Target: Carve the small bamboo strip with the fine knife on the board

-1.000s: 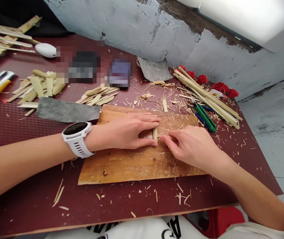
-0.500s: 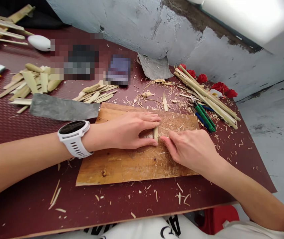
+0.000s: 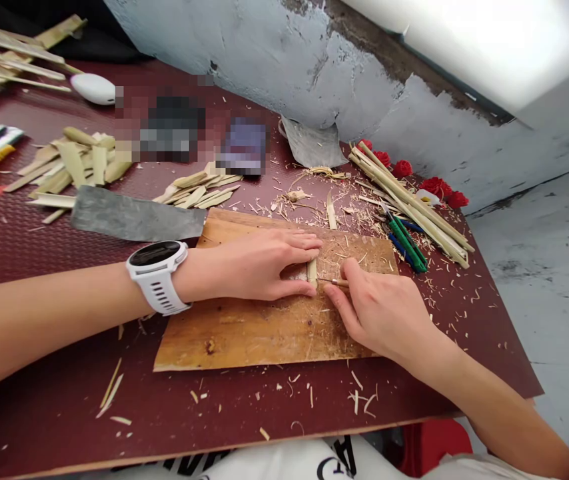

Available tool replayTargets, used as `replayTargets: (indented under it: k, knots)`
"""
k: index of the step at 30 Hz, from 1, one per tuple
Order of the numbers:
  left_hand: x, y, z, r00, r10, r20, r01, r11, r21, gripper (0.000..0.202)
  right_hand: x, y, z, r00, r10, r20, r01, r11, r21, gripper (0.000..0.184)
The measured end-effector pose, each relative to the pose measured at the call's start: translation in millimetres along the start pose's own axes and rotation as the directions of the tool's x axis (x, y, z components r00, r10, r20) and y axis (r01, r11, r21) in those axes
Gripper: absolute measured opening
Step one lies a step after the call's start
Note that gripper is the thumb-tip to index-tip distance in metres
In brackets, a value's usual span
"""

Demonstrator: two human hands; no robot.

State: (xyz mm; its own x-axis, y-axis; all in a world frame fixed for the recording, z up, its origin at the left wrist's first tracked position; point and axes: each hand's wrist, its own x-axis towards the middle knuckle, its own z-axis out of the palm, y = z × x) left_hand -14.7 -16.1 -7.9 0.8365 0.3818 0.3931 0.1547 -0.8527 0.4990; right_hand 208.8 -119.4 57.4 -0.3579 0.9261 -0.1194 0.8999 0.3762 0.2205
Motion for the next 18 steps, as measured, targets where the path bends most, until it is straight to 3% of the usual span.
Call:
replayTargets:
  k: [3,6,10,18]
  knots:
    - [-1,-1,0.5,0.999,-0.013,0.031,0.012,0.999,0.046,0.054,-4,7,3,0.994,-0.101,-0.051,0.104,0.992,0.067,0.027]
    - [-2,-1,0.9,0.999,-0.017,0.048,0.014,0.998,0.063,0.058,-9,16,7,0.972,-0.200,-0.120,0.203,0.979,0.020,0.021]
    - [-2,-1,0.7,0.998,-0.016,0.055,0.013,0.998,0.053,0.057,-16,28,12,0.929,-0.278,-0.244,0.255,0.959,-0.121,0.033]
    - [0,-1,1.0,0.999,-0.008,0.038,0.007,0.999,0.033,0.054,-17,35,26,0.864,-0.405,-0.300,0.357,0.912,-0.205,0.040]
